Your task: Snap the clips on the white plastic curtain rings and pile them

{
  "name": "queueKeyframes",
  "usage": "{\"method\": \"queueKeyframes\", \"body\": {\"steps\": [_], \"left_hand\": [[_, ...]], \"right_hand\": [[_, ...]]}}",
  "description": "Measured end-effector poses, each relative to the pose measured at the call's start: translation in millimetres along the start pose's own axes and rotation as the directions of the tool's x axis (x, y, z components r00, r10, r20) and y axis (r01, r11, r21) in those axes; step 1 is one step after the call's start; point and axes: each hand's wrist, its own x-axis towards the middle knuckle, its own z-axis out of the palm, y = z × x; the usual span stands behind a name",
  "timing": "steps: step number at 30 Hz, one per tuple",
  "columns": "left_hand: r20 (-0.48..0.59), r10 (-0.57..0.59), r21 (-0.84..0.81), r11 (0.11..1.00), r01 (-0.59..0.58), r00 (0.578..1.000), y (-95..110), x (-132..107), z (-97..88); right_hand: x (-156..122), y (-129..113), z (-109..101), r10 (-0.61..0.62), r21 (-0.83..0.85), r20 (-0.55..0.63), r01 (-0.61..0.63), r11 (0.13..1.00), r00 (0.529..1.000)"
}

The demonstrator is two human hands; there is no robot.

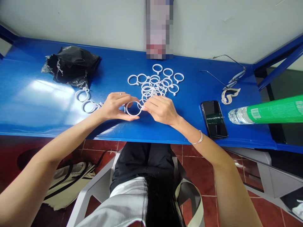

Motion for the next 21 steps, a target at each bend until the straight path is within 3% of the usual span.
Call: {"method": "queueKeyframes", "body": {"steps": [7, 15, 21], "left_hand": [[-0.029, -0.004, 0.026, 1.0, 0.005, 1.0, -0.5, 0.0, 1.4], [-0.073, 0.028, 0.011, 1.0, -0.028, 0.997, 0.6, 0.1, 2.3], [-0.073, 0.017, 0.0, 1.0, -0.017, 0.997, 1.1, 0.3, 2.1]], "right_hand": [[-3.3, 0.5, 1.3, 0.045, 0.02, 0.067, -0.046, 0.999, 0.997], [0.4, -0.7, 0.0, 0.003, 0.009, -0.016, -0.003, 1.0, 1.0], [-1.3, -0.1, 0.4, 0.032, 0.026, 0.019, -0.032, 0.999, 0.999]]}}
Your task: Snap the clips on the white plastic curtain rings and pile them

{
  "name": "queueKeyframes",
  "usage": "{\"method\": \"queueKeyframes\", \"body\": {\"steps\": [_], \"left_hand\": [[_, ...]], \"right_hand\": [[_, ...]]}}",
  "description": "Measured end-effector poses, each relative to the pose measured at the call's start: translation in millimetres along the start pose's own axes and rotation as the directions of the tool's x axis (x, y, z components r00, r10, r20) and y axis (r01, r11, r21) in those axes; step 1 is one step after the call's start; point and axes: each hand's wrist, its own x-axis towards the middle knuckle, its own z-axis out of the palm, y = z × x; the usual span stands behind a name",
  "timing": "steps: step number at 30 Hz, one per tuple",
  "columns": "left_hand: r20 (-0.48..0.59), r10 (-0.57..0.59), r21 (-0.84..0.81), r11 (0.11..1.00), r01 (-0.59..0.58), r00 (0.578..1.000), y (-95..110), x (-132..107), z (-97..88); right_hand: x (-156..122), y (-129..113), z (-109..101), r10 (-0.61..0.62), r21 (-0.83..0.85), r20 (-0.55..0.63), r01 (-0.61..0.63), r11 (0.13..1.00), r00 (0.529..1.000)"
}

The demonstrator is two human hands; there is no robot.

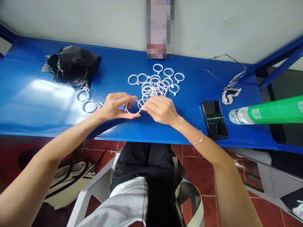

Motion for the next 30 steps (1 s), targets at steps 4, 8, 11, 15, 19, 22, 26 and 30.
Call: {"method": "queueKeyframes", "body": {"steps": [4, 8, 11, 15, 19, 22, 26, 30], "left_hand": [[0.027, -0.028, 0.016, 0.999, 0.028, 0.999, 0.6, 0.1, -0.7], [0.032, -0.031, 0.011, 0.999, 0.031, 0.999, 1.3, 0.5, -1.2], [0.042, -0.043, 0.001, 0.999, 0.043, 0.998, 1.7, 0.6, -1.0], [0.052, -0.065, -0.028, 0.997, 0.067, 0.997, 1.6, 0.1, -0.7], [0.055, -0.077, -0.023, 0.997, 0.078, 0.996, 0.3, -0.5, -0.1], [0.063, -0.084, 0.001, 0.996, 0.084, 0.995, -0.9, -0.3, 0.2], [0.063, -0.061, 0.023, 0.998, 0.059, 0.996, -1.5, 1.0, -0.2], [0.07, -0.052, 0.038, 0.998, 0.05, 0.996, -1.5, 1.7, -0.3]], "right_hand": [[-1.2, 0.6, 0.5, 0.023, 0.008, 0.032, -0.023, 1.0, 0.999], [-1.5, 0.4, 0.6, 0.007, 0.025, 0.001, -0.007, 1.0, 1.0], [-1.3, 0.1, 0.4, 0.021, 0.019, 0.019, -0.021, 1.0, 1.0], [-0.9, -0.1, 0.6, 0.028, 0.018, 0.026, -0.029, 0.999, 0.999], [-0.3, -0.5, 1.0, 0.042, 0.043, 0.033, -0.044, 0.998, 0.999], [0.9, -1.5, 1.3, 0.055, 0.039, 0.019, -0.056, 0.998, 0.998], [2.3, -2.7, 1.6, 0.126, 0.037, 0.06, -0.128, 0.991, 0.99], [2.1, -2.9, 1.5, 0.144, 0.053, 0.071, -0.148, 0.988, 0.987]]}}
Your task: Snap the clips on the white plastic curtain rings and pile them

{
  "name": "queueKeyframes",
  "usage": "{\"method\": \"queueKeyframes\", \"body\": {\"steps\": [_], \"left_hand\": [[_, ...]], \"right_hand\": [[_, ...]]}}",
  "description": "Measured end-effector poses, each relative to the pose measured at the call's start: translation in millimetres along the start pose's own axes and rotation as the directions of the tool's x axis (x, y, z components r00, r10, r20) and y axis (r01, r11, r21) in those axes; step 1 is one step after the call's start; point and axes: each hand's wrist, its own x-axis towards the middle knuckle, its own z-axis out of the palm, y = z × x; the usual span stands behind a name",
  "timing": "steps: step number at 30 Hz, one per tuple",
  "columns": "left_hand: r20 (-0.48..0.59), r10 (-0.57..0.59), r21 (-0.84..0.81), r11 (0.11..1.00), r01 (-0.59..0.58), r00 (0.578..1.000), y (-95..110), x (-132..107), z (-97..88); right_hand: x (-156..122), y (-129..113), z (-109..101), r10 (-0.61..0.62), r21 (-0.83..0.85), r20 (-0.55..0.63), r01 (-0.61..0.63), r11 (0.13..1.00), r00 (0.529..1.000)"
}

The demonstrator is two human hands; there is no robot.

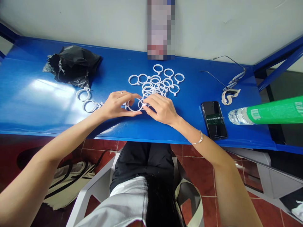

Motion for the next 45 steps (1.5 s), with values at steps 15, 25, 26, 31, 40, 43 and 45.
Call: {"method": "queueKeyframes", "body": {"steps": [15, 25, 26, 31, 40, 43, 45], "left_hand": [[0.217, -0.181, 0.14, 0.978, 0.153, 0.959, -14.5, 4.6, -19.4], [0.418, -0.237, 0.119, 0.971, 0.206, 0.877, -42.3, -7.3, -37.1], [0.432, -0.231, 0.1, 0.973, 0.208, 0.872, -44.1, -8.5, -37.5], [0.494, -0.205, 0.051, 0.977, 0.207, 0.845, -44.2, -9.5, -33.5], [0.468, -0.15, -0.058, 0.978, 0.199, 0.871, -21.8, 6.0, -34.3], [0.356, -0.117, -0.175, 0.966, 0.189, 0.927, -12.6, 10.9, -33.1], [0.283, -0.103, -0.24, 0.955, 0.175, 0.953, -7.5, 12.5, -30.4]], "right_hand": [[-1.9, 6.1, -0.5, 0.195, -0.107, -0.126, -0.209, 0.972, 0.973], [-3.9, 13.7, -0.3, 0.287, -0.131, -0.185, -0.313, 0.941, 0.94], [-3.8, 13.0, -0.1, 0.275, -0.135, -0.182, -0.301, 0.944, 0.944], [-2.4, 8.9, 0.4, 0.235, -0.14, -0.137, -0.254, 0.957, 0.962], [0.9, 2.8, -0.8, 0.139, -0.062, -0.052, -0.143, 0.988, 0.989], [1.0, -0.3, -1.2, 0.083, -0.035, -0.003, -0.083, 0.996, 0.997], [0.7, -1.8, -1.2, 0.04, -0.023, 0.014, -0.04, 0.999, 0.999]]}}
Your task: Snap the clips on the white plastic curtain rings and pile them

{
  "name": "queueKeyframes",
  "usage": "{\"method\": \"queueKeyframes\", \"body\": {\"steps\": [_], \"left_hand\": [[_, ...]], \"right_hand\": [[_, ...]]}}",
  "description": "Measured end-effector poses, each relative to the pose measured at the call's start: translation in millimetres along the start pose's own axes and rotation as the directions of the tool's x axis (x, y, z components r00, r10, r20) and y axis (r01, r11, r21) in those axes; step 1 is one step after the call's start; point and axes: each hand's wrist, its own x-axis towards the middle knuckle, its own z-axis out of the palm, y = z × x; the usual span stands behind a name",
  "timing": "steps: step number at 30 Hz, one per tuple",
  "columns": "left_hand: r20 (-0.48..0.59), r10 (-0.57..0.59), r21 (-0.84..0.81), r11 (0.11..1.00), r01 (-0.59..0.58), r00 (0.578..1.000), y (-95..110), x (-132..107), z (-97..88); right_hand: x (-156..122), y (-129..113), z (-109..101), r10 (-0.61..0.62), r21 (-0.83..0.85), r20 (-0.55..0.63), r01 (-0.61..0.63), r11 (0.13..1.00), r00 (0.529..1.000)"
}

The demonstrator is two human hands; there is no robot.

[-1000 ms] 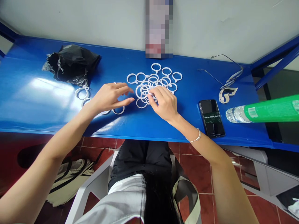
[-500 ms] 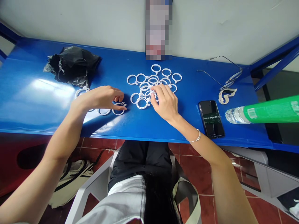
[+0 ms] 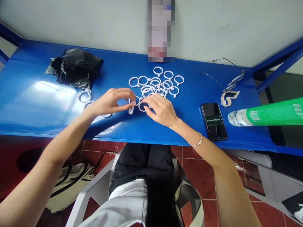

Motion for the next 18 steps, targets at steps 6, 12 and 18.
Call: {"method": "queueKeyframes", "body": {"steps": [6, 12, 18], "left_hand": [[-0.121, 0.09, -0.055, 0.994, -0.097, 0.989, 3.4, 0.9, 16.8], [-0.207, 0.165, 0.085, 0.985, -0.15, 0.964, 0.7, -1.0, 32.8], [-0.29, 0.233, 0.188, 0.965, -0.183, 0.928, 1.8, -2.6, 41.1]], "right_hand": [[-0.5, -1.4, -0.2, -0.108, 0.035, -0.057, 0.11, 0.993, 0.993], [-0.5, -1.4, 0.1, -0.098, 0.028, -0.094, 0.101, 0.994, 0.991], [-1.1, -1.8, 0.8, -0.064, 0.018, -0.089, 0.066, 0.998, 0.994]]}}
